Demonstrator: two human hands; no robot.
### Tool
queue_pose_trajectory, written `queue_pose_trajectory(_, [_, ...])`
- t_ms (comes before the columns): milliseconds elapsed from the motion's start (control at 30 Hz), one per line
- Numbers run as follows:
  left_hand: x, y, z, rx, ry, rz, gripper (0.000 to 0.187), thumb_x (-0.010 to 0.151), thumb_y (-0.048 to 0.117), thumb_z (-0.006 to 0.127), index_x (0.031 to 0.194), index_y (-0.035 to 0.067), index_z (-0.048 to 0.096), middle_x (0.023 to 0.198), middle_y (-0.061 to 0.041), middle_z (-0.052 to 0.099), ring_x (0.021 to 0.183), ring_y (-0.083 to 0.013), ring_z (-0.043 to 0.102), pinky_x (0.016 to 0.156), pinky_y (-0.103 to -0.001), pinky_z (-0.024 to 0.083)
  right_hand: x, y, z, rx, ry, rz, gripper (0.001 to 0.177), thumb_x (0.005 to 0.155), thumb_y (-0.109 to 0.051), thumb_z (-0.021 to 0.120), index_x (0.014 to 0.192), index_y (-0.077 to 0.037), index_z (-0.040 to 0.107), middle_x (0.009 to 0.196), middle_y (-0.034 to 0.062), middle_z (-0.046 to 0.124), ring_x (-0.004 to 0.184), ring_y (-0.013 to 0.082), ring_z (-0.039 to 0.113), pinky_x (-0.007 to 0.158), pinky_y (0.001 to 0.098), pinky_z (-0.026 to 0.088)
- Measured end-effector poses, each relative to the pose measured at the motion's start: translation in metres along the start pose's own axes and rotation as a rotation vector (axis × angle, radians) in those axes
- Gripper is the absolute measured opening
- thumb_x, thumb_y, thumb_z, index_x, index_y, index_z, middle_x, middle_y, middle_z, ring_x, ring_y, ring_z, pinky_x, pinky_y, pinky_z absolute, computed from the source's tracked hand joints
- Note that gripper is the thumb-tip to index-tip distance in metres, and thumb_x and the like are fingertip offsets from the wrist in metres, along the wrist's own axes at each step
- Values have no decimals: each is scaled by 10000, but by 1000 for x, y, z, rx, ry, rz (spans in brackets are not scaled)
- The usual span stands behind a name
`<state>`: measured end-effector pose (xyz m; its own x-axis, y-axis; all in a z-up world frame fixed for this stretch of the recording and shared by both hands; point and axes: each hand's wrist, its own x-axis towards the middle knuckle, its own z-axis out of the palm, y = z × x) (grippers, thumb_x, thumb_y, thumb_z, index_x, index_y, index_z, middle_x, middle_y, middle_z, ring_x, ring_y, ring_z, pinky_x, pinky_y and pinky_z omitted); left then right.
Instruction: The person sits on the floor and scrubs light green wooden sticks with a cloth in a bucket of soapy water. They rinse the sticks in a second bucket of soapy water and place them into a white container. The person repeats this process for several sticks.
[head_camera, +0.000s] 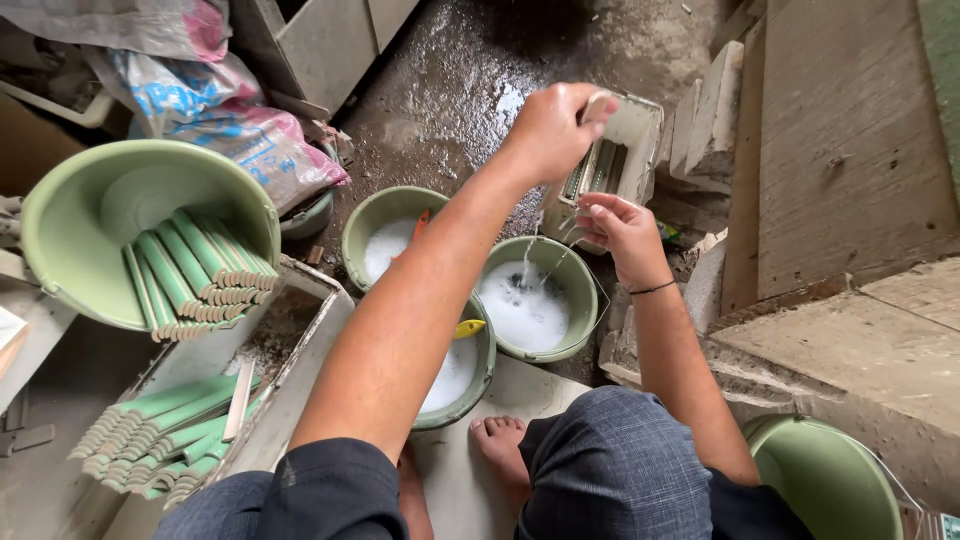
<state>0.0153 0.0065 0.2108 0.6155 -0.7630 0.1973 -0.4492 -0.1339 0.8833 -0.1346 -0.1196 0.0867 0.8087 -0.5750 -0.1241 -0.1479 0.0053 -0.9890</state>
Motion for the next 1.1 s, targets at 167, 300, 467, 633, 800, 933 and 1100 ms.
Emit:
queue_pose_trajectory(167, [20, 23, -14, 16, 109, 177, 225, 878, 145, 704, 1089, 158, 781, 1092, -4, 821, 980, -131, 781, 827, -281, 626, -4, 1, 1, -18, -12, 5, 209, 1010, -181, 615, 1144, -87, 745, 974, 43, 748, 906, 137, 732, 793, 285, 615])
queue_pose_trajectory(300, [30, 40, -23, 25, 198, 276, 178, 851, 169, 703, 998, 189, 802, 1004, 46, 835, 862, -83, 782, 736, -246, 623, -2, 7, 1, -13, -16, 5, 216, 1005, -186, 620, 1146, -77, 742, 996, 49, 754, 905, 145, 739, 776, 270, 603])
queue_pose_trajectory(467, [29, 34, -18, -5, 277, 420, 145, 857, 229, 674, 957, 210, 776, 807, 88, 823, 698, -57, 752, 634, -258, 557, 4, 20, 0, -7, -30, 32, 232, 1008, -200, 624, 1169, -80, 739, 1011, 48, 757, 913, 155, 748, 809, 302, 617])
queue_pose_trajectory(633, [-36, -52, 40, 24, 253, 274, 276, 973, 345, 548, 881, 113, 667, 666, -23, 665, 552, -145, 563, 487, -344, 423, 25, 81, -7, -1, 1, 131, 241, 997, -194, 625, 1184, -69, 712, 1116, 42, 748, 861, 154, 743, 756, 288, 609])
queue_pose_trajectory(800, [-109, -165, 94, 294, -212, -104, 194, 979, 268, 576, 955, 150, 729, 899, -197, 748, 930, -451, 730, 810, -528, 611, 35, 147, -2, -144, 32, 263, 291, 941, -220, 697, 1211, -118, 734, 1103, 93, 761, 877, 224, 774, 749, 397, 640])
queue_pose_trajectory(933, [-117, -191, 105, 379, -256, -209, 209, 972, 326, 557, 959, 214, 732, 889, -178, 750, 919, -429, 740, 816, -498, 620, 47, 202, 14, -166, 19, 292, 286, 924, -214, 722, 1191, -119, 755, 1071, 89, 762, 862, 223, 762, 735, 369, 632])
queue_pose_trajectory(1100, [-110, -204, 104, 388, -268, -293, 167, 931, 269, 590, 924, 181, 732, 848, -179, 750, 891, -429, 750, 769, -491, 633, 36, 223, 34, -286, -67, 332, 313, 945, -172, 699, 1239, -67, 723, 1089, 159, 751, 919, 266, 768, 777, 436, 624])
